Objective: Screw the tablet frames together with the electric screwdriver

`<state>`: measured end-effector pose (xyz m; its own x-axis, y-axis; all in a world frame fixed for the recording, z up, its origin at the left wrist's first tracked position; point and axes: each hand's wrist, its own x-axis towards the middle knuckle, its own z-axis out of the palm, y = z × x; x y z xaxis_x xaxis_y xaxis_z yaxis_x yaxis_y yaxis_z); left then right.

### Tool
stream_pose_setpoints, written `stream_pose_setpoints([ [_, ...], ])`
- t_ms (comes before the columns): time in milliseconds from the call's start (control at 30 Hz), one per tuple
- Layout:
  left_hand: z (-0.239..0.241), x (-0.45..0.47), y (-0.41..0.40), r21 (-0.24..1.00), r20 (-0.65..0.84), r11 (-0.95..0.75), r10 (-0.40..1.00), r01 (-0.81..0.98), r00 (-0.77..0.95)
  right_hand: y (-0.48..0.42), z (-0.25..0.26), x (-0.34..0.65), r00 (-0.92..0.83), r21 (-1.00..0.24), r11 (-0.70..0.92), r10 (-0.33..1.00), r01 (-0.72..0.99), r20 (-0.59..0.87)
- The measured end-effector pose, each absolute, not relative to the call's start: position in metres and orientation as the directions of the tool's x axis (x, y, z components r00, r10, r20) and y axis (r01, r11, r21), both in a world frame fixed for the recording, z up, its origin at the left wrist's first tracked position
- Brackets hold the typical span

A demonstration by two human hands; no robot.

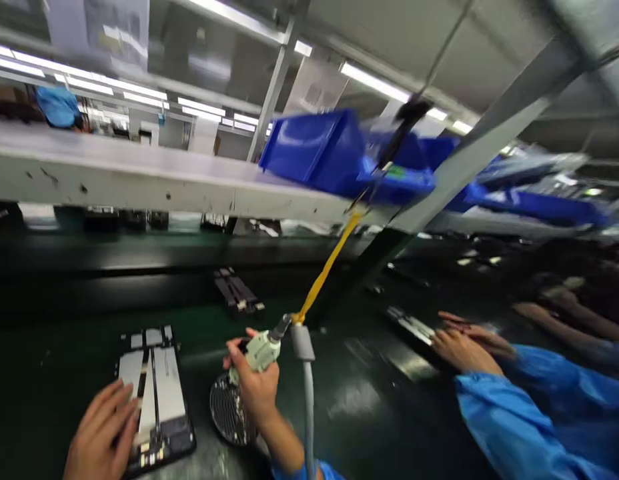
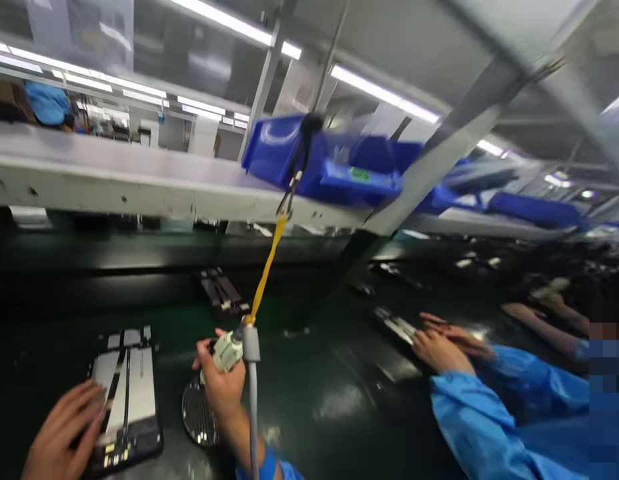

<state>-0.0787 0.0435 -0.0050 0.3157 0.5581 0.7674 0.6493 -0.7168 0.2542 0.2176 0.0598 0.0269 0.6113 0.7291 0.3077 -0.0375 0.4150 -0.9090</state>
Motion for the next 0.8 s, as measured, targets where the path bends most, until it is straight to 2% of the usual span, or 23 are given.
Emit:
stream_pose_setpoints([
  [100,-0.008,-0.08,0.046,0.406,0.696,-0.661,0.671,0.63,0.256,0.057,0.03,0.228,0.636,-0.914,0.402,0.72,-0.053,0.28],
  [233,-0.009,-0.076,0.048,0.491,0.627,-0.63,0.735,0.601,0.258,0.058,0.029,0.235,0.673,-0.913,0.407,0.683,-0.026,0.285],
  [800,-0.004,-0.07,0.041,0.558,0.564,-0.572,0.793,0.602,0.23,0.064,0.015,0.235,0.662,-0.918,0.397,0.687,0.004,0.3],
])
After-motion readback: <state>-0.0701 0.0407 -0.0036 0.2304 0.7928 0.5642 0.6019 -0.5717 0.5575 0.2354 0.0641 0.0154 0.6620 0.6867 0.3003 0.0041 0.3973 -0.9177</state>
